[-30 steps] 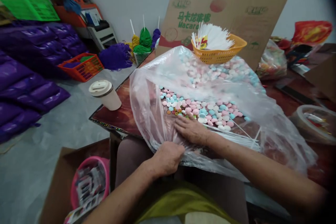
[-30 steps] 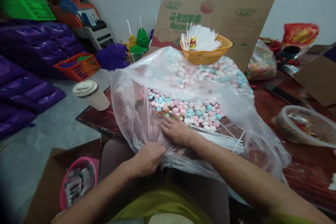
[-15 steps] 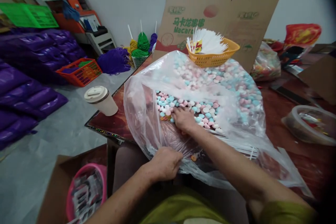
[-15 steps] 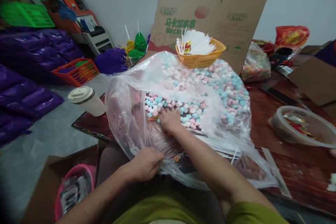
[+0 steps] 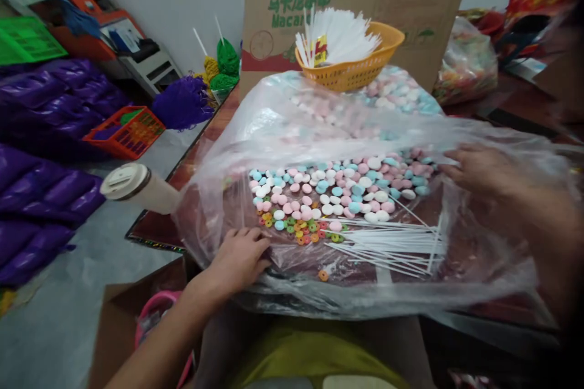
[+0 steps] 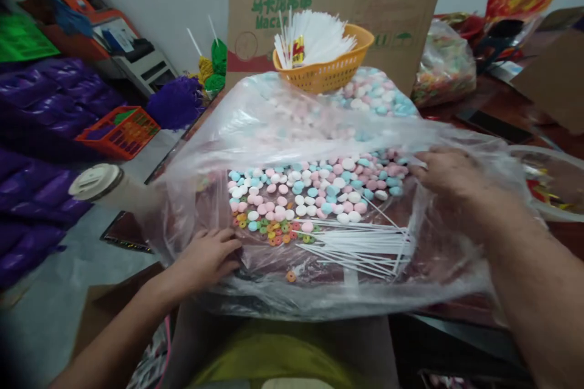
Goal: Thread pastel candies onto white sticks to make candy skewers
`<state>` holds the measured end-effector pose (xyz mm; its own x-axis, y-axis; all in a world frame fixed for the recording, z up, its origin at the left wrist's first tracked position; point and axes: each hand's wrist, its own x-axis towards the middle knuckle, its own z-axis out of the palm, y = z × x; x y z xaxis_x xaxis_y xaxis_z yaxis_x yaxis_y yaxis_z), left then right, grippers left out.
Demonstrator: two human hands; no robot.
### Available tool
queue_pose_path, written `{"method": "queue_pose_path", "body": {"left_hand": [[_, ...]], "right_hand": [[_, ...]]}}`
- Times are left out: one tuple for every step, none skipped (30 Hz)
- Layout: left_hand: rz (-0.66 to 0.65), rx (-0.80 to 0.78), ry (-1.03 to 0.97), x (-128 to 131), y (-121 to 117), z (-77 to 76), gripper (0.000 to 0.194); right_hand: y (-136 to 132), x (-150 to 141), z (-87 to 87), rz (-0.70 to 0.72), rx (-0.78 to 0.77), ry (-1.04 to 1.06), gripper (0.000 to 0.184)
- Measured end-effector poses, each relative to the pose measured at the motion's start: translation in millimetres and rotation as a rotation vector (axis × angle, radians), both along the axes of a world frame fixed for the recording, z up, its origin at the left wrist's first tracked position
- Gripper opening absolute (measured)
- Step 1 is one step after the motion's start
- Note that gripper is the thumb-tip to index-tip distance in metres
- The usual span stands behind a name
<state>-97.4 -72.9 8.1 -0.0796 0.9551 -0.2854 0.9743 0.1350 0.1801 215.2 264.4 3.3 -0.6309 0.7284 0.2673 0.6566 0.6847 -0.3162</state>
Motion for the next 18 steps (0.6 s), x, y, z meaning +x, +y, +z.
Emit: {"method": "queue_pose_path", "body": {"left_hand": [[-0.016,-0.015,0.016,0,-2,-1.1,0.021],[-0.038,-0.012,-0.007,1,-2,-1.6,0.021],[-0.046,0.014,-0.044,5,0,-1.6,0.021],[-0.040,0.051,-0.080,11,5,-1.4,0.022],[-0.018,0.095,-0.101,18,14,-1.4,0.023],[0.020,0.146,-0.095,27,25,-2.0,0.024],[0.042,0.184,-0.081,36,38,-3.3,0.024],[0.051,0.220,-0.049,44,51,-5.4,0.024],[0.061,0.239,0.008,52,63,-8.1,0.026],[0.066,0.221,0.063,57,74,-11.3,0.026],[0.064,0.192,0.108,59,81,-14.7,0.024],[0.063,0.162,0.136,59,85,-18.2,0.022],[0.063,0.141,0.144,57,86,-21.6,0.021],[0.063,0.140,0.131,53,84,-24.9,0.021],[0.064,0.158,0.104,47,80,-28.1,0.021],[0.063,0.184,0.065,41,75,-31.2,0.022],[0.054,0.213,0.018,35,70,-34.2,0.022],[0.035,0.237,-0.033,30,65,-37.1,0.023]], "right_hand": [[-3,11,5.9,-0.108,0.022,-0.062,0.039],[-14,15,9.6,-0.159,0.030,-0.101,0.038],[-32,13,10.6,-0.167,0.035,-0.127,0.036],[-53,4,8.8,-0.090,0.003,-0.161,0.031],[-76,-9,4.3,-0.005,-0.041,-0.188,0.025],[-99,-26,-2.1,0.078,-0.086,-0.218,0.020],[-119,-43,-9.7,0.153,-0.114,-0.254,0.017],[-136,-59,-17.5,0.217,-0.107,-0.344,0.018],[-147,-71,-24.8,0.212,-0.083,-0.398,0.020],[-154,-80,-31.1,0.216,-0.065,-0.436,0.023],[-157,-83,-36.1,0.217,-0.050,-0.459,0.026],[-156,-82,-40.0,0.223,-0.045,-0.457,0.026],[-154,-76,-42.7,0.241,-0.050,-0.435,0.026],[-151,-69,-44.5,0.268,-0.059,-0.392,0.026],[-148,-60,-45.3,0.296,-0.066,-0.328,0.026],[-147,-52,-44.9,0.320,-0.069,-0.245,0.026],[-147,-46,-43.1,0.333,-0.074,-0.145,0.025],[-148,-43,-40.0,0.322,-0.084,-0.037,0.025]]}}
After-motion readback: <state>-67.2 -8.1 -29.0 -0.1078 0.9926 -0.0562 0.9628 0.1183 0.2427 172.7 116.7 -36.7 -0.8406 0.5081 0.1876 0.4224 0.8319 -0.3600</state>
